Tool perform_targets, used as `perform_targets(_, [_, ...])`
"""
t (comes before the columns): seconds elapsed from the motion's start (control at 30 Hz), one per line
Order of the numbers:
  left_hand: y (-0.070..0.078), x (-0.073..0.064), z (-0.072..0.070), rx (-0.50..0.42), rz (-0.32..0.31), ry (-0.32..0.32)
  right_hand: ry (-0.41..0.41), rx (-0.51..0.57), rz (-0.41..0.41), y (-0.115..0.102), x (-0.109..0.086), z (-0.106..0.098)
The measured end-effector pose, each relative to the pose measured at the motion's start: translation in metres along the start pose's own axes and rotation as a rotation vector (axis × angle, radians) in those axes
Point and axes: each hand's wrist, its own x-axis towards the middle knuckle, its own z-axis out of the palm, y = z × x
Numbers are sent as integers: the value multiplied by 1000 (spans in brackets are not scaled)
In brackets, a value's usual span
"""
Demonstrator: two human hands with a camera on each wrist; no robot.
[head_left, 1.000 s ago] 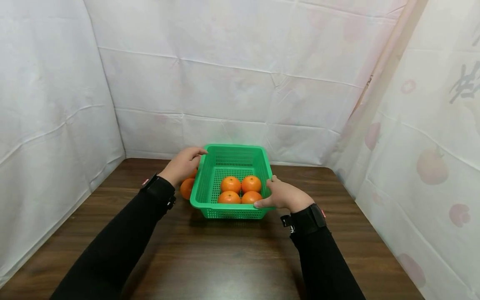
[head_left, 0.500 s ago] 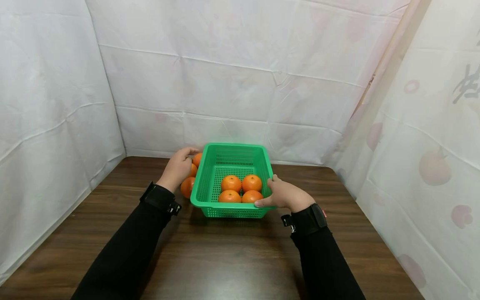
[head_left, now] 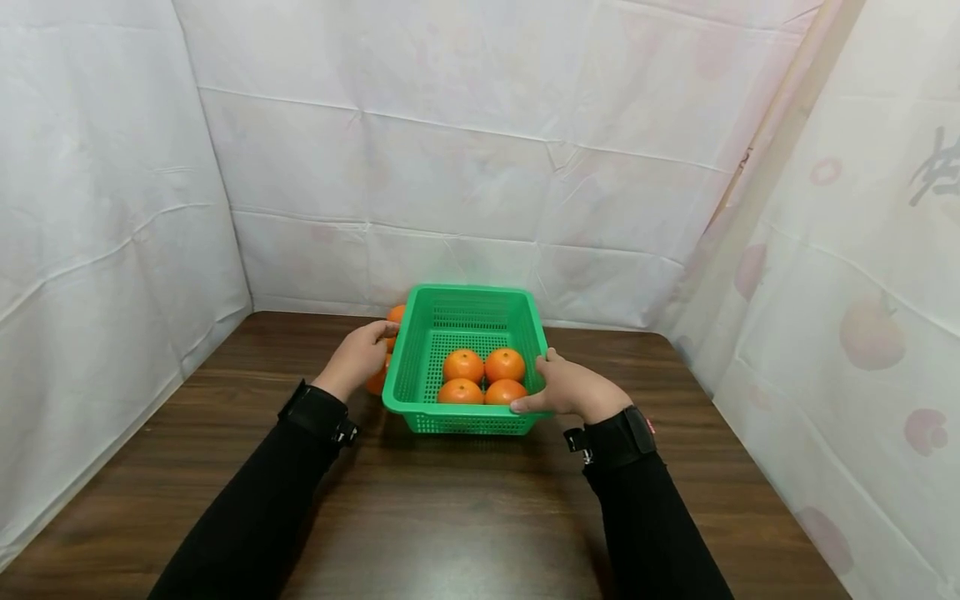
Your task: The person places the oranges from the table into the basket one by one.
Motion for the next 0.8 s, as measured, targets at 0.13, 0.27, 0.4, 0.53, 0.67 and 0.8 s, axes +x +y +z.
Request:
perform_targets(0.13, [-2, 1, 5, 49, 15, -13, 2, -3, 1, 0, -1, 0])
perform_targets(0.27, [-6, -1, 7, 112, 36, -26, -1, -8, 0, -1, -1, 2])
perform_targets(0.4, [-8, -4, 6, 230, 56, -78, -1, -4, 1, 0, -1, 2])
perform_targets(0.53, [-5, -6, 3, 293, 51, -160, 4, 2, 0, 1, 0, 1])
perform_targets(0.67, [-2, -7, 0, 304, 35, -250, 6, 8, 5, 2, 1, 0])
perform_targets(0.8, [-1, -9, 0, 278, 62, -330, 7, 7, 8, 2, 1, 0])
